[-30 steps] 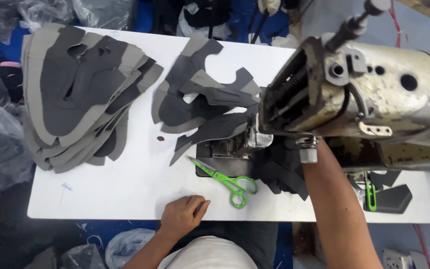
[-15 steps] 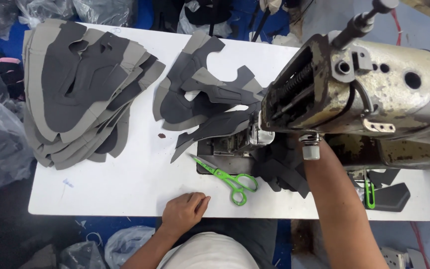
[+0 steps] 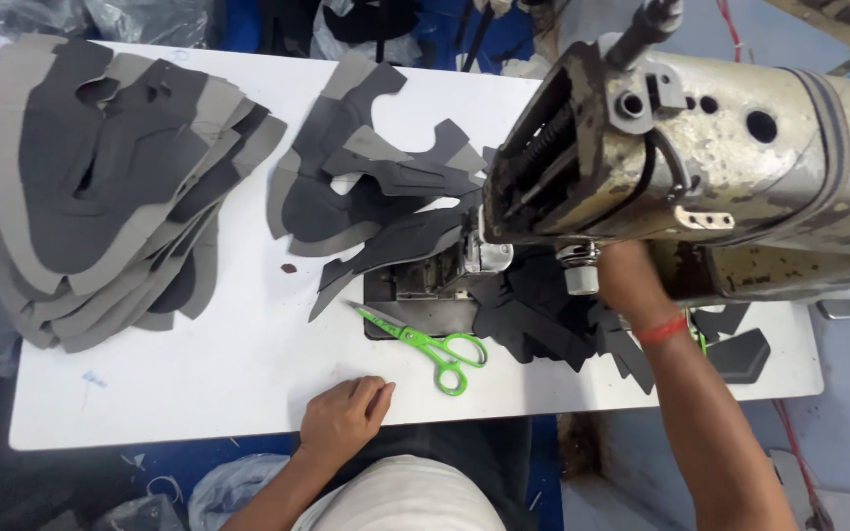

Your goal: The person operates a sewing machine to stitch gray and black synthetic material pieces, likely car interior components. They guide the material under the needle, sew along the edges, and use green scissors to trim excess threads. The person repeatedly handles the parts, aligning them for stitching and cutting the threads after each seam.

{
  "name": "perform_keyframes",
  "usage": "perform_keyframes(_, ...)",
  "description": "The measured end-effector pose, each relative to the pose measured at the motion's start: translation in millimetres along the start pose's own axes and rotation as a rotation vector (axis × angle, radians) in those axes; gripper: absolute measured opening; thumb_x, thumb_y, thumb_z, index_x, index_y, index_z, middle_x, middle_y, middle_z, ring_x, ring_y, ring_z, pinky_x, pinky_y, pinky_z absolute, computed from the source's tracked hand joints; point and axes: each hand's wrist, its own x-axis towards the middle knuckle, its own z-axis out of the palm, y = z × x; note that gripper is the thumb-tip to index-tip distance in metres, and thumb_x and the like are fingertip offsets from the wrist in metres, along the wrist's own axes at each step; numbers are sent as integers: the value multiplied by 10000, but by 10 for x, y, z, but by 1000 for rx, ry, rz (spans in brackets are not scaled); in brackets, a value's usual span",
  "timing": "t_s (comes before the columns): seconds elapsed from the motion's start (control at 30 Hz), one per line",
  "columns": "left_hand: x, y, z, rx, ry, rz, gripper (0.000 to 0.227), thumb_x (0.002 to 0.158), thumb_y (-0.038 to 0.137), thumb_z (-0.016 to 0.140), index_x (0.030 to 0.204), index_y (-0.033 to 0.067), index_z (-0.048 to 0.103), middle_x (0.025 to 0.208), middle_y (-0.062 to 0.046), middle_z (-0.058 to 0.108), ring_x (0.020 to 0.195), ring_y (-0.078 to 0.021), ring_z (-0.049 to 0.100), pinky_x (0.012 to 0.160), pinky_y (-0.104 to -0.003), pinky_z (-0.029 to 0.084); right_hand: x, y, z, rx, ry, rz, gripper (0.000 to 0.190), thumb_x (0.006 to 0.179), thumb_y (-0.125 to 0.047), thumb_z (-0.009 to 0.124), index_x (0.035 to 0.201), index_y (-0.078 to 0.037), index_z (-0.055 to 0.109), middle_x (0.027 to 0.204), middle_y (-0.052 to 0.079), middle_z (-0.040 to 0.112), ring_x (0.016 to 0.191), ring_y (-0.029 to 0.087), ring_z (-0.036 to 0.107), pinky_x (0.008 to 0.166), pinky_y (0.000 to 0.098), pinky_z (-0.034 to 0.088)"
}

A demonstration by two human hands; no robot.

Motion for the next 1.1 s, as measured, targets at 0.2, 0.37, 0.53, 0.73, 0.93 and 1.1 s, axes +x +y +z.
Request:
perform_keyframes(0.2, -22, -26, 27, 1, -42, -58, 164, 856, 216, 789, 815, 116, 666, 657, -38, 692, 519, -224, 657, 474, -350, 515, 101, -516, -207, 397, -314, 56, 596, 755, -264, 851, 1243, -6, 625, 1204, 173, 690, 1110, 318, 649, 944, 426, 504)
perform_keyframes(0.37, 5, -13, 21, 37, 7, -50, 175, 859, 253, 779, 816, 128, 663, 667, -43, 687, 537, -236, 661, 481, -357, 518, 217, 1265, 1011, 98, 16, -271, 536, 1009, -218, 679, 1489, -28, 533, 1515, 135, 543, 1374, 315, 519, 1124, 433, 429)
perform_keyframes(0.53, -49, -55, 40, 39, -9, -86, 174, 878, 267, 762, 811, 142, 661, 644, -33, 674, 535, -241, 649, 476, -378, 515, 1151, 770, 1331, 382, -35, 205, 463, 1044, -321, 668, 1424, -59, 631, 1338, 165, 647, 1179, 300, 598, 1015, 435, 491)
perform_keyframes(0.73, -85, -74, 1, 29, 24, -42, 198, 918, 270, 740, 822, 139, 628, 658, -36, 646, 580, -243, 651, 497, -396, 504, 1787, 478, 1585, 194, -177, 211, 445, 904, -299, 748, 1286, -71, 729, 1079, 211, 697, 926, 349, 649, 823, 482, 537)
perform_keyframes(0.93, -88, -76, -23, -11, -5, -20, 208, 943, 265, 729, 834, 124, 621, 642, -48, 614, 574, -249, 634, 508, -397, 495, 1290, -291, 664, -75, 12, -45, 417, 835, -117, 787, 1233, -35, 694, 971, 221, 656, 820, 359, 629, 708, 474, 522)
perform_keyframes(1.1, -93, -128, -112, -52, -63, 1, 229, 969, 270, 727, 839, 106, 633, 659, -57, 620, 589, -249, 644, 502, -402, 492, 703, -949, -350, 82, 258, 105, 334, 959, -17, 725, 1277, -8, 622, 989, 208, 646, 815, 299, 617, 698, 409, 508)
